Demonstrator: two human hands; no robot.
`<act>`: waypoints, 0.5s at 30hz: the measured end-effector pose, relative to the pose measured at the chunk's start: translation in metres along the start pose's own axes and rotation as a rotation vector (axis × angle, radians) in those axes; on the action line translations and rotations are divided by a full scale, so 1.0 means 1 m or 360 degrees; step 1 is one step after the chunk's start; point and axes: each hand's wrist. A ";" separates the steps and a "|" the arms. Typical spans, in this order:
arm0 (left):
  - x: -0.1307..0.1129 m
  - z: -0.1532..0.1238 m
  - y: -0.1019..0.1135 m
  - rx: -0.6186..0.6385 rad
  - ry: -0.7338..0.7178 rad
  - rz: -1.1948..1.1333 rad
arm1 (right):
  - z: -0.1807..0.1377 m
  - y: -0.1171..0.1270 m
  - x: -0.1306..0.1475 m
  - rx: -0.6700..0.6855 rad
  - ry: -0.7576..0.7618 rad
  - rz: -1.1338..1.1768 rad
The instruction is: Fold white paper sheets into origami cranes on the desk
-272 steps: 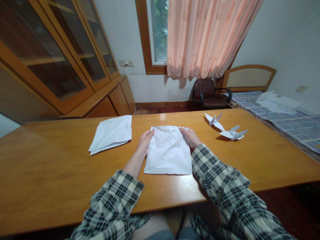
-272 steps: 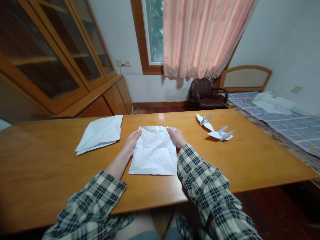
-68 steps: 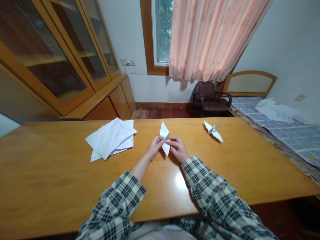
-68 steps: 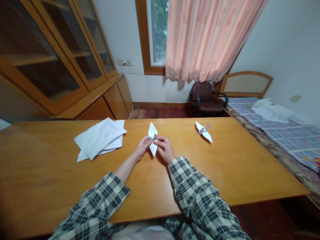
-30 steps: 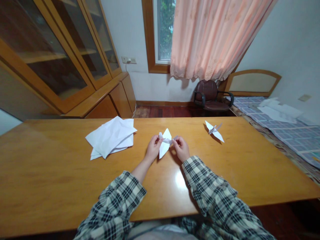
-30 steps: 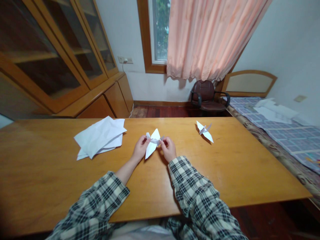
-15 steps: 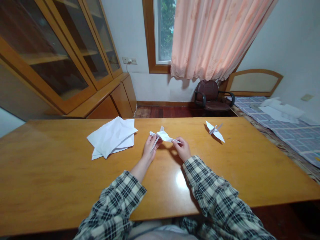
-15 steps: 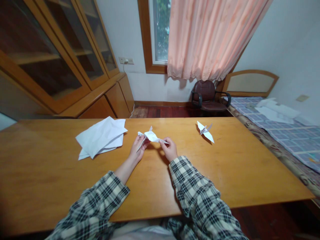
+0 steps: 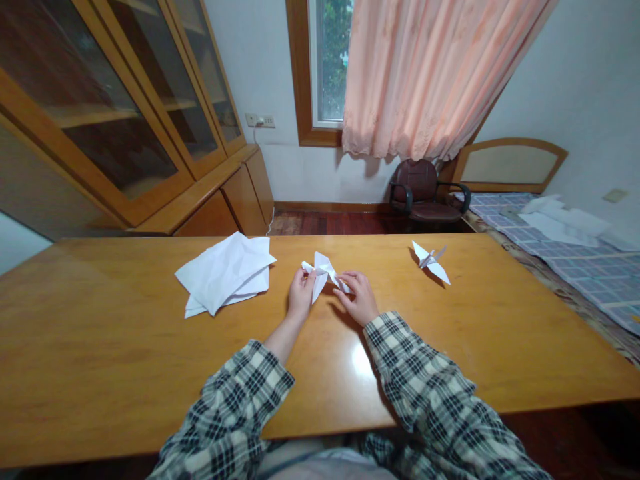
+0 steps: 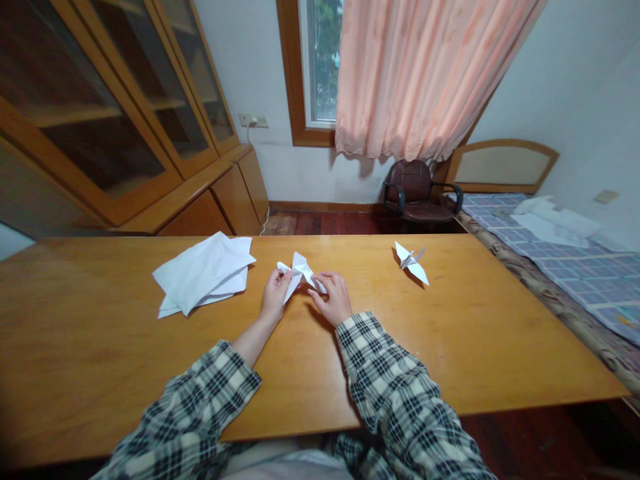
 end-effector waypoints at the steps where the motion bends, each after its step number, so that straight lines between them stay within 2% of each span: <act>1: 0.001 -0.001 0.000 0.0038 -0.0024 0.0033 | 0.000 0.000 0.001 0.0016 -0.0005 -0.0028; 8: 0.001 -0.008 -0.004 0.0255 -0.0155 0.0165 | 0.001 -0.002 -0.003 -0.0113 -0.0073 -0.0076; 15: -0.010 -0.014 -0.010 0.0374 0.0042 -0.0046 | 0.002 -0.001 -0.001 -0.0234 -0.0074 0.0139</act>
Point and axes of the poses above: each hand's wrist, its own z-axis towards the middle knuckle, its own y-axis out of the back of the hand, x = y × z, and after that the axes turned 2 degrees about x, right-handed
